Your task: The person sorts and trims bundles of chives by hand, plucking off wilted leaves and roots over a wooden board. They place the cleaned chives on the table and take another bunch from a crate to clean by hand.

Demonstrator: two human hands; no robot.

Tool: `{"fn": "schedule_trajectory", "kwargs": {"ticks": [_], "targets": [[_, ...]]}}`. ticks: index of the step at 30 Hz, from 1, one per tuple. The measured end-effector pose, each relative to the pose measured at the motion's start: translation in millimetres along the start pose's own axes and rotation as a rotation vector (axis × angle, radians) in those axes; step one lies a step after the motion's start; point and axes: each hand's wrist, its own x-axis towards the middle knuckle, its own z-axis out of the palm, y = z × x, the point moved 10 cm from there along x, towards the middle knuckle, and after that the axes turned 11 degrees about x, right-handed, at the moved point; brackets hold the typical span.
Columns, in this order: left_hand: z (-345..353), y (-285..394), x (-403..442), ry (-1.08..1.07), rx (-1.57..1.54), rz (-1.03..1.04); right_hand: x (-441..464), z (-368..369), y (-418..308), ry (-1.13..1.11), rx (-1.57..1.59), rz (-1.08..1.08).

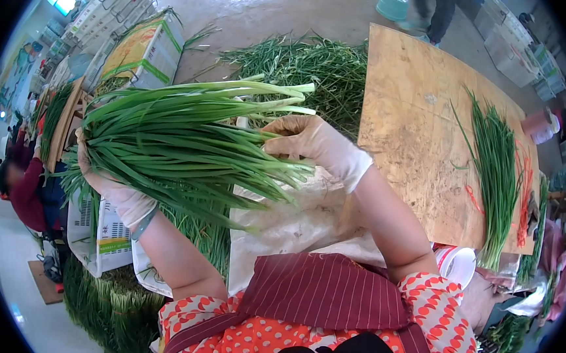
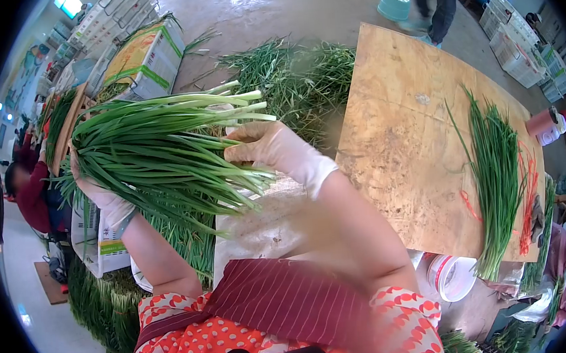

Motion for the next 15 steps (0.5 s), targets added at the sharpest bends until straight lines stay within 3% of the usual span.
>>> {"fn": "schedule_trajectory", "kwargs": {"ticks": [1, 3, 5, 6, 8, 15], "targets": [[-5.6, 0.1, 3.4, -0.001, -0.001, 0.0, 1.9, -8.9, 2.4, 0.116, -0.151, 0.034], [9.6, -5.3, 5.5, -0.239, -0.102, -0.081, 11.4, -16.9, 13.9, 0.133, -0.125, -0.038], [12.8, -5.5, 0.5, -0.177, -0.061, -0.055, 13.9, -20.9, 13.0, 0.135, 0.072, -0.128], [13.1, -3.5, -2.7, -0.113, -0.019, -0.03, 11.6, -18.0, 11.6, 0.135, 0.072, -0.128], [15.9, -1.6, -2.9, -0.118, -0.022, -0.014, 4.4, -18.5, 17.4, 0.217, 0.376, -0.062], [10.2, 0.2, 4.9, -0.142, -0.057, -0.023, 1.6, -18.3, 18.3, 0.207, 0.52, -0.151]]}}
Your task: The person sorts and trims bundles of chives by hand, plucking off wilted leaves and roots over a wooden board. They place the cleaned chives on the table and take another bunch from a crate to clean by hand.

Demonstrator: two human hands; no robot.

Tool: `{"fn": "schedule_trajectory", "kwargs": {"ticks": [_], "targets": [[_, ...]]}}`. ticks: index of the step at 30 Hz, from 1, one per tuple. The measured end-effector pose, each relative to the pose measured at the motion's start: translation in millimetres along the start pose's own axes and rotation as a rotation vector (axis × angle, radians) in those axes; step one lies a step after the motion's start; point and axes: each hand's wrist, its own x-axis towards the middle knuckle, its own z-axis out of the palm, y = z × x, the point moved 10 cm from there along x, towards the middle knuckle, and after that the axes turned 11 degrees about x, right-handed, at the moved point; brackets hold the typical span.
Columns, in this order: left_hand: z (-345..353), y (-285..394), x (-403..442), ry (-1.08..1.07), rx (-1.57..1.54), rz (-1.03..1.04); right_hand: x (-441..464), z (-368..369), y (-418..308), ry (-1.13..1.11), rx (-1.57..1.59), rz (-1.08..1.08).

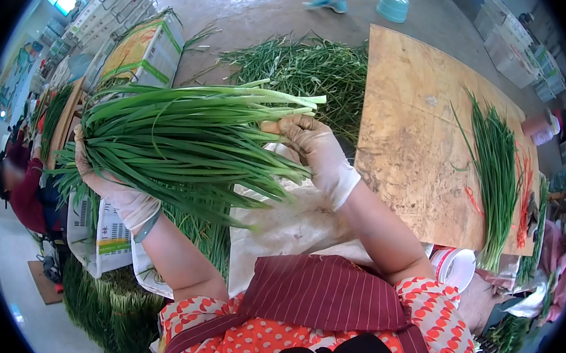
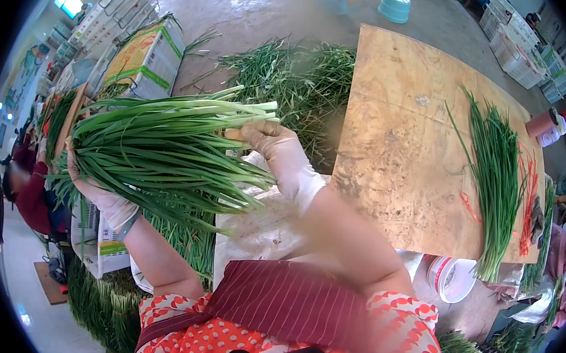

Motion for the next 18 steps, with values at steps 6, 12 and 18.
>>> {"fn": "schedule_trajectory", "kwargs": {"ticks": [6, 12, 18], "targets": [[15.6, -9.1, -13.5, -0.133, -0.079, -0.081, -1.2, -22.8, -29.7, 0.065, 0.052, -0.253], [-61.9, 11.8, 27.4, -0.102, -0.055, -0.04, -31.3, -96.9, -148.1, 0.338, 0.085, -0.863], [-42.1, 12.0, 25.7, -0.291, -0.2, -0.091, 3.4, -61.3, -137.8, 0.369, -1.555, -0.626]]}}
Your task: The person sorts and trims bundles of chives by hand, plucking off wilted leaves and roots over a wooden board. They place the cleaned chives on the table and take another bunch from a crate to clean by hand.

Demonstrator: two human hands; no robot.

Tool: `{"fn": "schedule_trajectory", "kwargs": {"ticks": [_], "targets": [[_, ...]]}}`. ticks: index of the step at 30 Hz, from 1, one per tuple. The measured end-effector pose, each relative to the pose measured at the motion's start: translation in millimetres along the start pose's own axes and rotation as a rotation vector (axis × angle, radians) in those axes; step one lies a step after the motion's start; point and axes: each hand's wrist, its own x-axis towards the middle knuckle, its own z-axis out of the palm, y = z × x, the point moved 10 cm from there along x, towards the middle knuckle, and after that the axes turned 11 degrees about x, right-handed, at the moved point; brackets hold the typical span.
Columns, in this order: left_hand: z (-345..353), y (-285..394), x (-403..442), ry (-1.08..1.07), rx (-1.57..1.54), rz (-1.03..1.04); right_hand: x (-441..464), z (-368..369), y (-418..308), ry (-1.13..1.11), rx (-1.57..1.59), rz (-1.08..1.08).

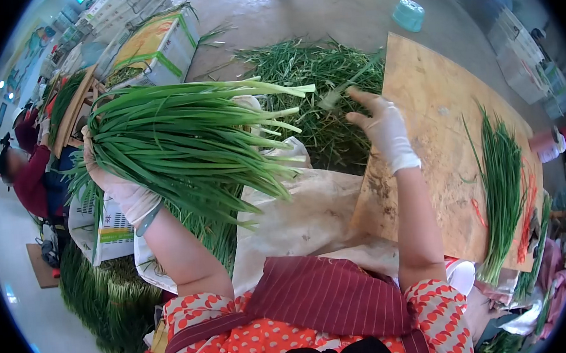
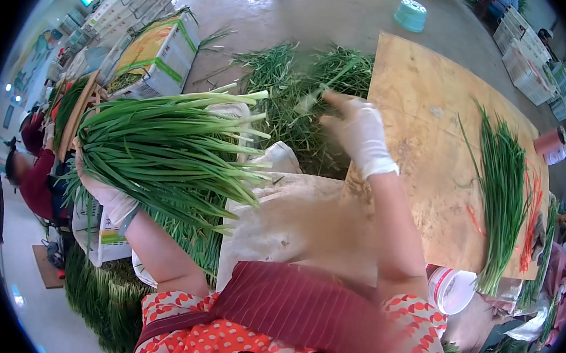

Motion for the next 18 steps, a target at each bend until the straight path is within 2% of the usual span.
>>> {"fn": "schedule_trajectory", "kwargs": {"ticks": [2, 4, 6, 7, 9, 11, 13, 14, 16, 17, 18], "targets": [[-0.3, -0.9, -0.9, 0.043, -0.004, 0.02, -16.8, 38.4, -57.0, -0.342, 0.187, -0.221], [20.8, -12.9, -5.8, 0.125, 0.014, -0.014, -34.5, 30.3, -118.5, -0.113, 0.211, -0.447], [14.5, -13.3, -3.0, 0.165, 0.038, 0.01, -41.5, 50.4, -138.7, -0.09, 0.11, -0.54], [20.9, -19.2, -1.9, 0.189, 0.055, -0.009, -42.0, 60.0, -153.2, -0.147, 0.047, -0.514], [23.1, -26.0, -2.7, 0.215, 0.07, -0.026, -47.9, 70.1, -169.5, -0.118, 0.187, -0.648], [58.6, -32.2, -5.9, -0.184, -0.079, -0.052, -50.9, 69.6, -171.6, -0.063, 0.218, -0.7], [50.0, -29.8, -3.4, -0.157, -0.079, -0.04, -43.6, 79.7, -159.6, -0.194, 0.31, -0.557], [45.5, -27.8, -1.6, -0.13, -0.08, -0.029, -44.5, 80.0, -160.4, -0.196, 0.311, -0.559], [57.8, -30.9, -5.0, -0.11, -0.026, -0.032, -38.3, 103.6, -117.8, -0.375, 0.919, 0.055], [63.0, -33.8, -6.2, -0.091, 0.026, -0.039, -35.8, 110.0, -114.7, -0.472, 0.954, 0.16], [66.0, -36.2, -3.8, -0.092, 0.022, -0.042, -32.7, 103.6, -118.0, -0.468, 0.951, 0.161]]}}
